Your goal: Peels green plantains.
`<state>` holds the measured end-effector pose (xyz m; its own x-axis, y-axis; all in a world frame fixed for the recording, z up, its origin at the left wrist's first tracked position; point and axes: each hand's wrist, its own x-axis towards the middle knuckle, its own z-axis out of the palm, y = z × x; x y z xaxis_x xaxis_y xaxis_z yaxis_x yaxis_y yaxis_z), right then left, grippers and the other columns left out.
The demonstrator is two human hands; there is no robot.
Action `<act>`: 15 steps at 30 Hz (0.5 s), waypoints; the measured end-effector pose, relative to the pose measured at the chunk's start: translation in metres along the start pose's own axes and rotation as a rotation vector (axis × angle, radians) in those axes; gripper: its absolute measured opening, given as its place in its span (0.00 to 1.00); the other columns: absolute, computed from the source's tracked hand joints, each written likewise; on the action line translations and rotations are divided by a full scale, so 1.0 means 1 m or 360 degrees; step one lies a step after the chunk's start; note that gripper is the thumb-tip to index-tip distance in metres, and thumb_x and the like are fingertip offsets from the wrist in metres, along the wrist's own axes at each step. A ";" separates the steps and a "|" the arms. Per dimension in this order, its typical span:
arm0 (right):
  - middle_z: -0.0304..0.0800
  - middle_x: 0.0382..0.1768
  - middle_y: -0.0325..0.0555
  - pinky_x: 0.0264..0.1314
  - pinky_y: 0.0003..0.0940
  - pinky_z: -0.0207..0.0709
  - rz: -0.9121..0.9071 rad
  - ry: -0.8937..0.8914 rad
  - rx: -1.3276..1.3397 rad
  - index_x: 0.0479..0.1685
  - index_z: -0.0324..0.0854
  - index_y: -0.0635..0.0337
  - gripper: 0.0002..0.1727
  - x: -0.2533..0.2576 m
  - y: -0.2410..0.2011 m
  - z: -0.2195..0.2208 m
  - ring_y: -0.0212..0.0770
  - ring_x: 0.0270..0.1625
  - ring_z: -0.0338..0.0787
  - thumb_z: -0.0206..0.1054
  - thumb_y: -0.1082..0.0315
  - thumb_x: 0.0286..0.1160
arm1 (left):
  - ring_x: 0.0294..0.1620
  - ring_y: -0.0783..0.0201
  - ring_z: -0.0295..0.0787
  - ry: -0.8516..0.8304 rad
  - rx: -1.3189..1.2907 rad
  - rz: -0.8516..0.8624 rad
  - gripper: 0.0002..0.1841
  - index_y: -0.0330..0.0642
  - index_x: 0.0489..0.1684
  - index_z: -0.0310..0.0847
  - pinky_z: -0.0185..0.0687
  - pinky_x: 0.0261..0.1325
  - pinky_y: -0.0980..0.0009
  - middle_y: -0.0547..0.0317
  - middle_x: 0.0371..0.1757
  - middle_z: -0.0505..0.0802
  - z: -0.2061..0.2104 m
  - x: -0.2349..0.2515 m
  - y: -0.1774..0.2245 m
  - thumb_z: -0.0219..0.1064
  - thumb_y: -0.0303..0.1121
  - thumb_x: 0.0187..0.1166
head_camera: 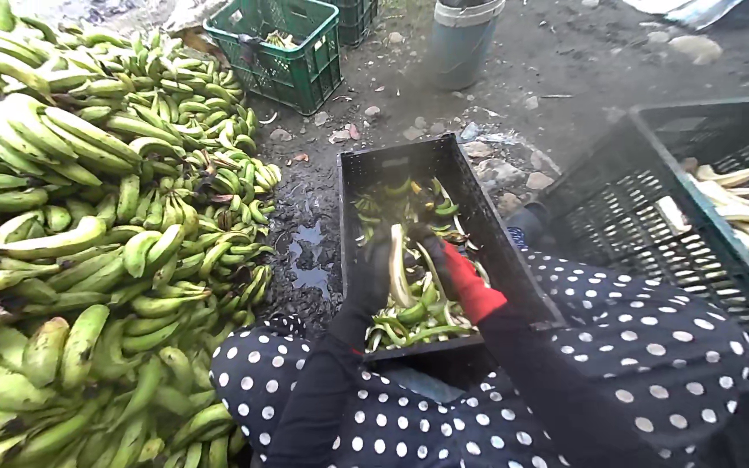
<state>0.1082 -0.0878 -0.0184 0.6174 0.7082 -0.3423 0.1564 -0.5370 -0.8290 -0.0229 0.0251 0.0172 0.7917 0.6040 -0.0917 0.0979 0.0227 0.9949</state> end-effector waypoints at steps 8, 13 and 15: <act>0.86 0.64 0.66 0.64 0.77 0.70 -0.0678 0.0208 -0.0586 0.68 0.87 0.48 0.42 -0.055 0.026 -0.030 0.73 0.70 0.80 0.50 0.26 0.71 | 0.22 0.68 0.84 -0.0227 -0.1160 -0.0428 0.26 0.49 0.48 0.80 0.86 0.30 0.70 0.63 0.24 0.86 -0.019 0.015 0.001 0.36 0.53 0.91; 0.85 0.65 0.66 0.62 0.78 0.68 -0.0523 0.0060 -0.0684 0.70 0.86 0.41 0.35 -0.066 0.012 -0.034 0.74 0.71 0.78 0.58 0.31 0.72 | 0.37 0.70 0.81 0.0013 -0.0267 -0.0320 0.22 0.39 0.69 0.73 0.81 0.45 0.71 0.57 0.42 0.85 -0.003 0.001 0.017 0.37 0.41 0.94; 0.86 0.64 0.65 0.67 0.76 0.68 -0.0279 -0.0015 -0.0570 0.69 0.86 0.46 0.29 -0.053 0.002 -0.029 0.71 0.72 0.80 0.61 0.40 0.79 | 0.42 0.72 0.81 0.0008 0.0032 -0.0142 0.20 0.31 0.69 0.73 0.81 0.50 0.71 0.53 0.47 0.86 0.002 -0.001 0.011 0.44 0.31 0.88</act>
<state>0.0981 -0.1398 0.0116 0.5507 0.8066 -0.2149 0.5188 -0.5324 -0.6689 -0.0216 0.0229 0.0280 0.7763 0.6043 -0.1795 0.1799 0.0607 0.9818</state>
